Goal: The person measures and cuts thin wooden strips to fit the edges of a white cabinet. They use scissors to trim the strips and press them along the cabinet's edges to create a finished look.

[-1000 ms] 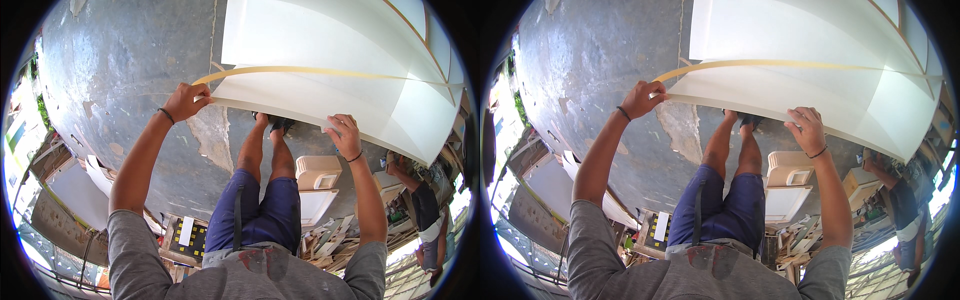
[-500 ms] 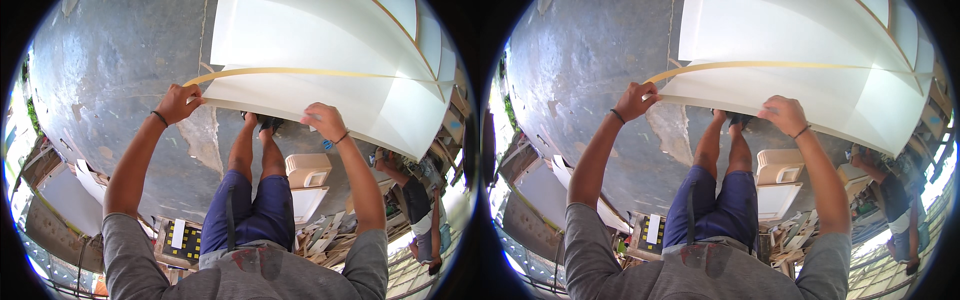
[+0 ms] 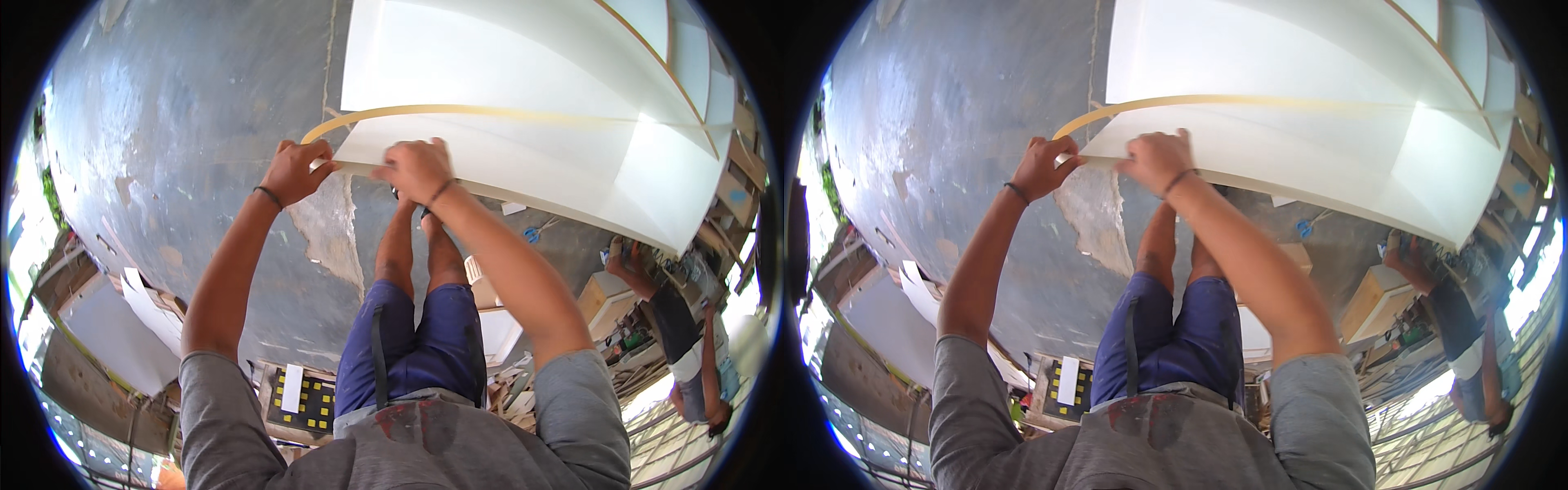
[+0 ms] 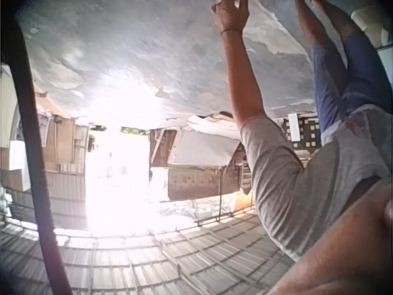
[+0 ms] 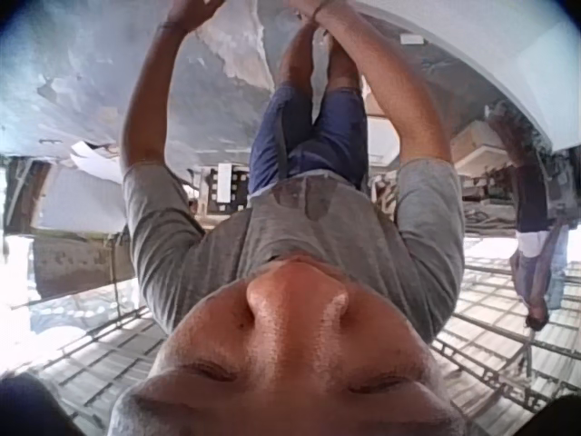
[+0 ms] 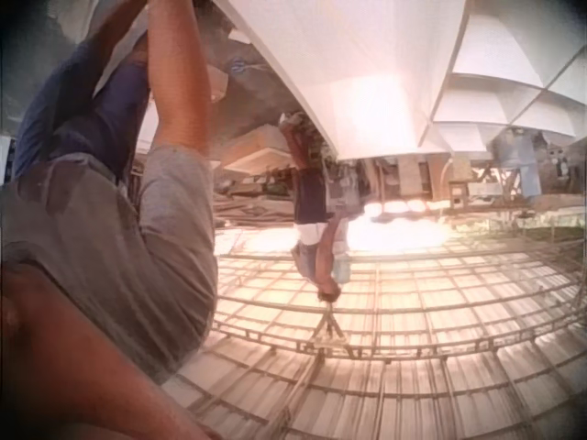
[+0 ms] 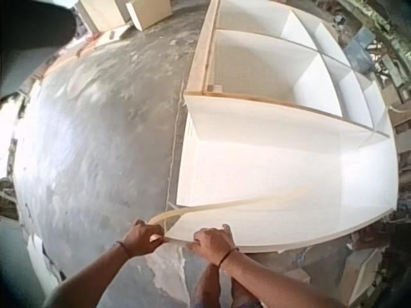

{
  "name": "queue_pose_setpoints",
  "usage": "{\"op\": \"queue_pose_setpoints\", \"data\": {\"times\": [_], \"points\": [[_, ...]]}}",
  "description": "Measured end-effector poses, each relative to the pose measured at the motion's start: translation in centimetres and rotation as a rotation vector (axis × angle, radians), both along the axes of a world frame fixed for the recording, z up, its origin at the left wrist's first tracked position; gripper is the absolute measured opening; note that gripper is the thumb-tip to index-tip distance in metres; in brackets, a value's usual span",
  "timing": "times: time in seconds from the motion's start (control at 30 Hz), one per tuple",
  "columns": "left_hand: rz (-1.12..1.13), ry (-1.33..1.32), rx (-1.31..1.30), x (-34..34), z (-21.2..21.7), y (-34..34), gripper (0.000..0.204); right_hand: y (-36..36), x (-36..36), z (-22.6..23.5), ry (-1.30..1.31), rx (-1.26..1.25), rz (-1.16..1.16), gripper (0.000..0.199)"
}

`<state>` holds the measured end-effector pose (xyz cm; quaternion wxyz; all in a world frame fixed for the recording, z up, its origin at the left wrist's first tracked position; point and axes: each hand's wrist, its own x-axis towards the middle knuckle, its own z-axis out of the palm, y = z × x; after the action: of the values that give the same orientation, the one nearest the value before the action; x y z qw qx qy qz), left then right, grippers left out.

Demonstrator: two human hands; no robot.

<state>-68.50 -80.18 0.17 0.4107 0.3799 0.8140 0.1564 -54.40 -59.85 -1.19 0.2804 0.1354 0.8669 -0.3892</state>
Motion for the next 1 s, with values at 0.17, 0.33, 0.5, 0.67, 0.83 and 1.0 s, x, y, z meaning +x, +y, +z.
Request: {"op": "queue_pose_setpoints", "data": {"times": [0.17,0.33,0.5,0.67,0.83,1.0], "points": [[0.017,0.084,0.206,-0.7,-1.3,-0.8,0.023,-3.0,-0.5,-0.7,0.090,0.045,-0.096,0.036],[-0.153,0.064,0.063,-2.0,-0.5,1.4,0.026,4.3,7.3,-2.4,0.109,0.022,-0.167,0.031],[-0.254,0.042,0.025,-1.2,-0.6,2.4,0.027,12.4,13.0,0.5,-0.018,0.111,-0.101,0.033],[-0.280,0.002,0.072,2.6,-1.1,6.6,0.027,9.1,11.9,0.2,0.043,0.086,-0.242,0.034],[-0.250,-0.143,0.033,2.7,-1.6,8.0,0.028,7.6,9.6,-0.5,-0.017,0.055,-0.171,0.037],[-0.212,-0.286,0.050,3.6,-2.2,10.5,0.028,7.1,10.9,-0.9,0.146,0.124,-0.224,0.031]]}}
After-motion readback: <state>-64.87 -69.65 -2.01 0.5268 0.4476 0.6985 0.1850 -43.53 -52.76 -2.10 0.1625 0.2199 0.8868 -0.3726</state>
